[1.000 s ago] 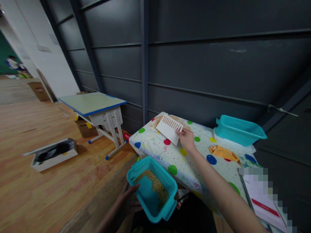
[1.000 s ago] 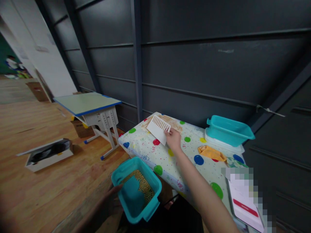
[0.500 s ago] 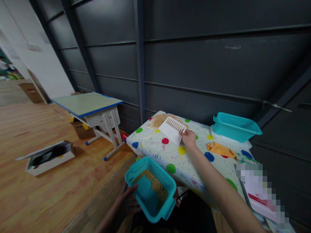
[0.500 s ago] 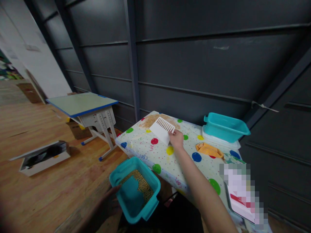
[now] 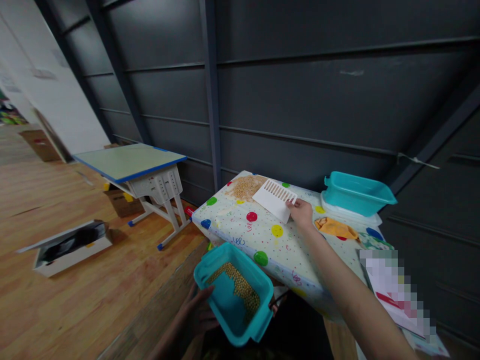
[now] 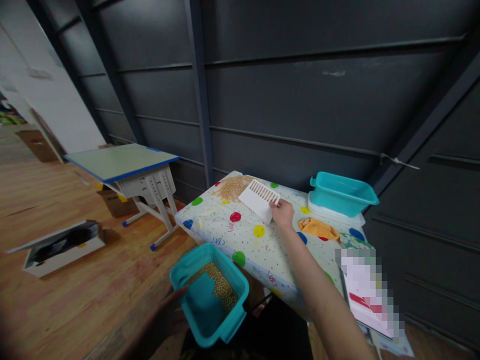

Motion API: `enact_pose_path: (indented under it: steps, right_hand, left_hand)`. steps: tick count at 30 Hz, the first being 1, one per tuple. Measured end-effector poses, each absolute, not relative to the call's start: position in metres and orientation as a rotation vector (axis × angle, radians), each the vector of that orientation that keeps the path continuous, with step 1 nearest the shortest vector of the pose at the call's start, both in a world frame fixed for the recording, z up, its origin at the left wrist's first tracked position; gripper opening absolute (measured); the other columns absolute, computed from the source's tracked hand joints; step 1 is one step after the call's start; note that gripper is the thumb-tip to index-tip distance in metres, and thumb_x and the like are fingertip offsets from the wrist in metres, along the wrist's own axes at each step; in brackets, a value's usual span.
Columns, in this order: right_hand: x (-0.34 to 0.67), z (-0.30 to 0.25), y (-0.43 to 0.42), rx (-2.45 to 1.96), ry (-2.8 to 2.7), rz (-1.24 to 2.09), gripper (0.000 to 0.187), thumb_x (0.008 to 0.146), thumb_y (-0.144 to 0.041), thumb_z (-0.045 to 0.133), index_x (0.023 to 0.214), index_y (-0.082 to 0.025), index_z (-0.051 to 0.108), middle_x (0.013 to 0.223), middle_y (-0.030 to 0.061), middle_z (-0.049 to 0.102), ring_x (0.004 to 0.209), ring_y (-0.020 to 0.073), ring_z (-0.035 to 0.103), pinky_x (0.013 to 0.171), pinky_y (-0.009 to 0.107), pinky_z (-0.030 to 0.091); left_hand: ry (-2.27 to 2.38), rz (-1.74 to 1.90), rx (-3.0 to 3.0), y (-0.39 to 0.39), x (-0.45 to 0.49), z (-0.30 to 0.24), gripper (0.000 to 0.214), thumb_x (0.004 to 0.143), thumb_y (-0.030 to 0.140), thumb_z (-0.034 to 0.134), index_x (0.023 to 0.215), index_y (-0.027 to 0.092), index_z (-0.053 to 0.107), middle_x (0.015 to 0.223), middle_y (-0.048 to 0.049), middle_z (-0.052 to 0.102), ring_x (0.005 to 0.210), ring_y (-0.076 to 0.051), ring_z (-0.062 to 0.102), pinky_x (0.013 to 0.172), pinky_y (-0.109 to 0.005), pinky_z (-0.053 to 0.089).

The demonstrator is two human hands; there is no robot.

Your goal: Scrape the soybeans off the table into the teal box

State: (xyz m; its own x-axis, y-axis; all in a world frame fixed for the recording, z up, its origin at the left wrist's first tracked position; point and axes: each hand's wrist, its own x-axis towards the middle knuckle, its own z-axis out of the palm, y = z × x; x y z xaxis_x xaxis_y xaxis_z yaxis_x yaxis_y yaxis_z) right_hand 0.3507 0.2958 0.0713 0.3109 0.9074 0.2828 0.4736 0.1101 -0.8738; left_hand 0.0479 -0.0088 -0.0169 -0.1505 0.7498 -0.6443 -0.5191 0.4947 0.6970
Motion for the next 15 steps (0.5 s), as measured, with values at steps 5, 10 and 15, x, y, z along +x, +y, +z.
enact_pose_path:
  steps: [5, 10, 15]
  right_hand:
    - [0.369, 0.078, 0.291, -1.317, -1.214, 0.686, 0.046, 0.077, -0.054, 0.086, 0.099, -0.014, 0.084, 0.078, 0.0100, 0.081, 0.074, 0.0290, 0.073, 0.068, 0.038, 0.058]
    - [0.386, 0.073, 0.288, -1.165, -1.188, 0.595, 0.052, 0.079, -0.066, 0.081, 0.099, -0.018, 0.084, 0.076, 0.0084, 0.079, 0.077, 0.0298, 0.070, 0.067, 0.038, 0.055]
    - [0.385, 0.069, 0.283, -1.202, -1.273, 0.469, 0.053, 0.080, -0.072, 0.071, 0.086, -0.019, 0.078, 0.078, 0.0091, 0.077, 0.077, 0.0283, 0.066, 0.069, 0.036, 0.049]
  left_hand:
    - [1.264, 1.093, 0.198, -0.009, 0.047, -0.019, 0.121, 0.086, 0.048, 0.091, 0.180, 0.031, 0.017, 0.120, -0.0148, 0.084, 0.083, -0.032, 0.086, 0.093, -0.052, 0.069]
    - [1.288, 1.032, 0.211, -0.010, 0.052, -0.011, 0.107, 0.093, 0.049, 0.084, 0.178, 0.035, 0.021, 0.121, -0.0116, 0.084, 0.088, -0.029, 0.087, 0.099, -0.051, 0.068]
    - [1.318, 1.008, 0.213, -0.009, 0.062, -0.014, 0.096, 0.099, 0.047, 0.076, 0.177, 0.031, 0.022, 0.113, -0.0106, 0.083, 0.089, -0.031, 0.087, 0.102, -0.051, 0.066]
